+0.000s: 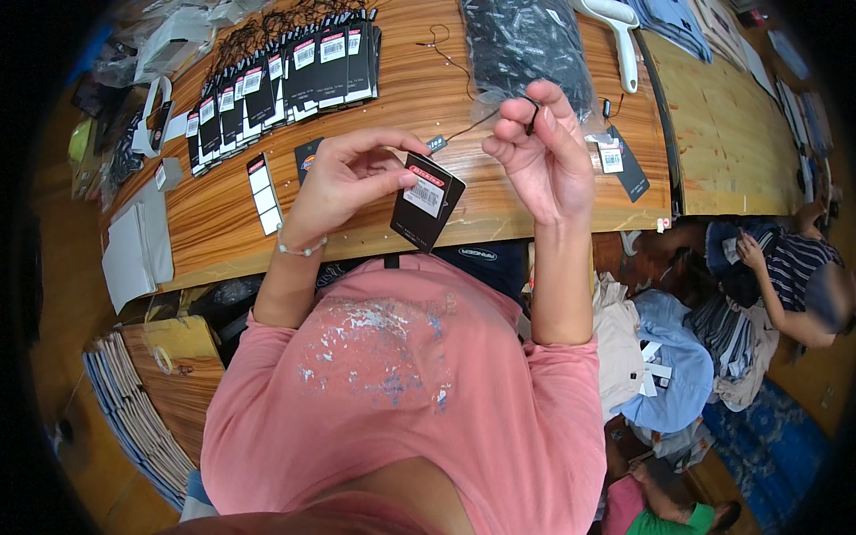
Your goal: The person repeatedly picks up small rectangular tags and black cords, threads the cords through the tags, and places the assembled units on the table. The process is repeated for multiple items in a consistent sequence.
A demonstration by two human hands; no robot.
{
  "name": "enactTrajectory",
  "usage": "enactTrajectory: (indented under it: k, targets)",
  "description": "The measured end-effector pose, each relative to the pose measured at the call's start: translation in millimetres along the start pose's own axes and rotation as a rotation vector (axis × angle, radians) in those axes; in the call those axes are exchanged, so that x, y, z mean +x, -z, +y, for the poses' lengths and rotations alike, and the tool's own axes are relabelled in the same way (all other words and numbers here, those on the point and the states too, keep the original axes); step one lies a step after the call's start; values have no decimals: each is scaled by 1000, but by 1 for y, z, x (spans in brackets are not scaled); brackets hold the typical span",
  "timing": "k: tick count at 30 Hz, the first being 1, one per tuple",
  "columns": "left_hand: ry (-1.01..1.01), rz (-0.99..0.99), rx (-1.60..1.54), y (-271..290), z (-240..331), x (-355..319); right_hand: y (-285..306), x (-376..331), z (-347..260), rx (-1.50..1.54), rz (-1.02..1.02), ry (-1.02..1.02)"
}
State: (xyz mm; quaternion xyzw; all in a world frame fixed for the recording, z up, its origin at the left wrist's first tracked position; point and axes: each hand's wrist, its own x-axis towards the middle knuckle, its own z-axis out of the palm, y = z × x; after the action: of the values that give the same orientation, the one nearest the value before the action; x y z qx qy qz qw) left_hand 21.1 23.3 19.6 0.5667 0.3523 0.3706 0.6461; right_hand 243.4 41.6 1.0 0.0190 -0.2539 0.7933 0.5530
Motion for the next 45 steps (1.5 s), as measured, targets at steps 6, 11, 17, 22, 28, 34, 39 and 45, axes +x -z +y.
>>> enactTrajectory:
  k: [6, 11, 17, 22, 28, 34, 39, 45]
  targets:
    - [-8, 75, 92, 8, -9, 2, 12, 2, -3, 66, -127, -16]
    - [-41, 52, -10, 7, -7, 0, -12, -2, -3, 56, -31, 10]
    - [-130, -37, -105, 7, -12, 2, -12, 2, 9, 174, -122, 123]
    - [-81, -21, -81, 6, -7, 3, -21, 7, 16, -197, -36, 311]
    - [-316, 172, 176, 11, -4, 12, -37, 12, 12, -729, 147, 445]
    - [-420, 340, 265, 17, 2, 20, -42, 13, 18, -944, 342, 447]
    - [-426, 383, 296, 13, 6, 19, -39, 6, 24, -852, 348, 201]
    - [-407, 417, 280, 8, 8, 18, -51, 15, 42, -1337, 456, 188]
